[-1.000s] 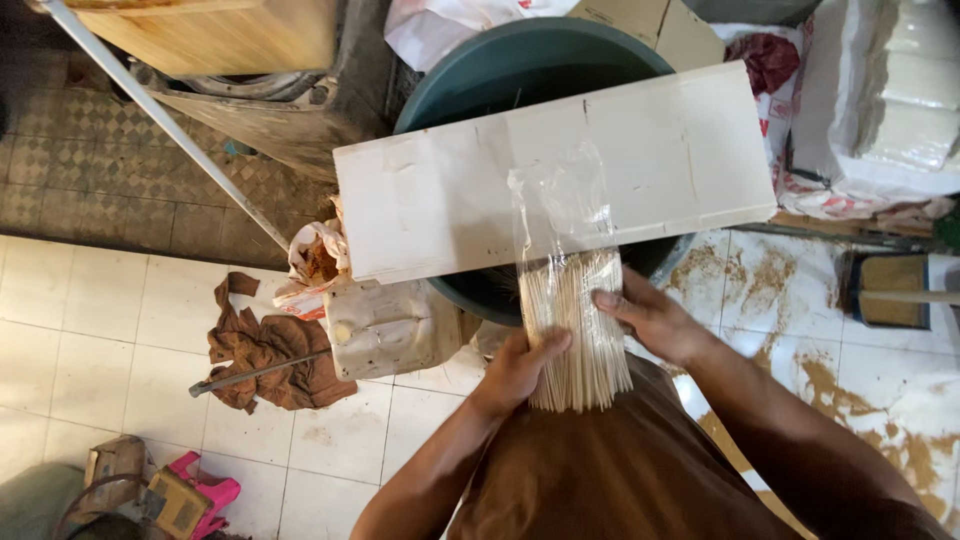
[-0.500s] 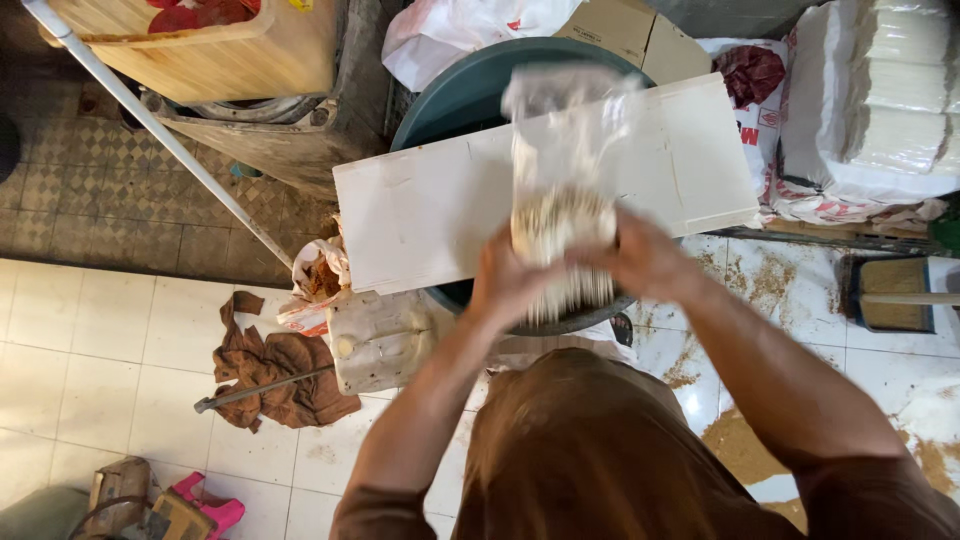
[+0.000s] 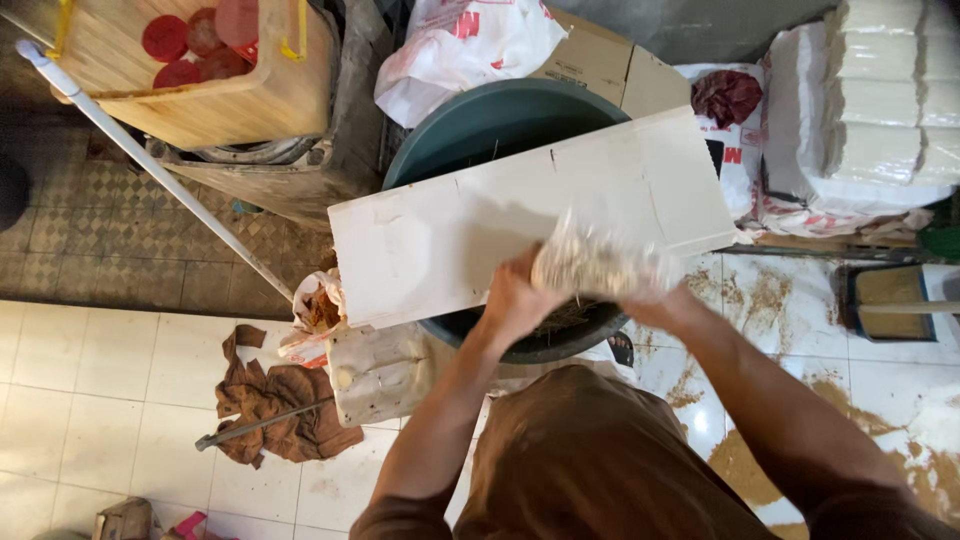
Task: The person repeatedly scoops bundles of thin noodles from a basin into a clear plastic bag, then places the filled bag onto a stack of similar packages on a nearby surface. The process is repeated multiple times throughout the clip.
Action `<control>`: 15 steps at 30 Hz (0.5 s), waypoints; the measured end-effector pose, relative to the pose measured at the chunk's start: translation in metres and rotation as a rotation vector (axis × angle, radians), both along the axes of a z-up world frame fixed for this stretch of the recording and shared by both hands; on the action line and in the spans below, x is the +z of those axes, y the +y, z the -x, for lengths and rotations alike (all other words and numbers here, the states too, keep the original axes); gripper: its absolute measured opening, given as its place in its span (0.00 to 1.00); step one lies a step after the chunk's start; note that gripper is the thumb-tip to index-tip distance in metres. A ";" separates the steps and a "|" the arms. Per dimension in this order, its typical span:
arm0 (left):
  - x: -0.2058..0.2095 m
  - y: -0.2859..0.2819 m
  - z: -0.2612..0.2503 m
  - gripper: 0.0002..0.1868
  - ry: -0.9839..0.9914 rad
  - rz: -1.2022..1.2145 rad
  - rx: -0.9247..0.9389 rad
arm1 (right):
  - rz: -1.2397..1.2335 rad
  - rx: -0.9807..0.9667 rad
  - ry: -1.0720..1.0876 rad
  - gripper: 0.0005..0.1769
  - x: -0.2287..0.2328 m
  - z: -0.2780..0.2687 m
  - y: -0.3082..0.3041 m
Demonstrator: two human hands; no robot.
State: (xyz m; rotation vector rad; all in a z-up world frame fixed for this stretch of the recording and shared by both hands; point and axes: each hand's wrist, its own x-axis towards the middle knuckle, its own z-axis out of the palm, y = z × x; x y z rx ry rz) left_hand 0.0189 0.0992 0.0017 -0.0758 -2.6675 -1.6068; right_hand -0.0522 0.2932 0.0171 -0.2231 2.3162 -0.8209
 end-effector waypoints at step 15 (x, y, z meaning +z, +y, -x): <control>-0.016 -0.054 -0.006 0.45 -0.221 -0.743 0.196 | 0.657 0.111 -0.161 0.38 0.014 0.005 -0.069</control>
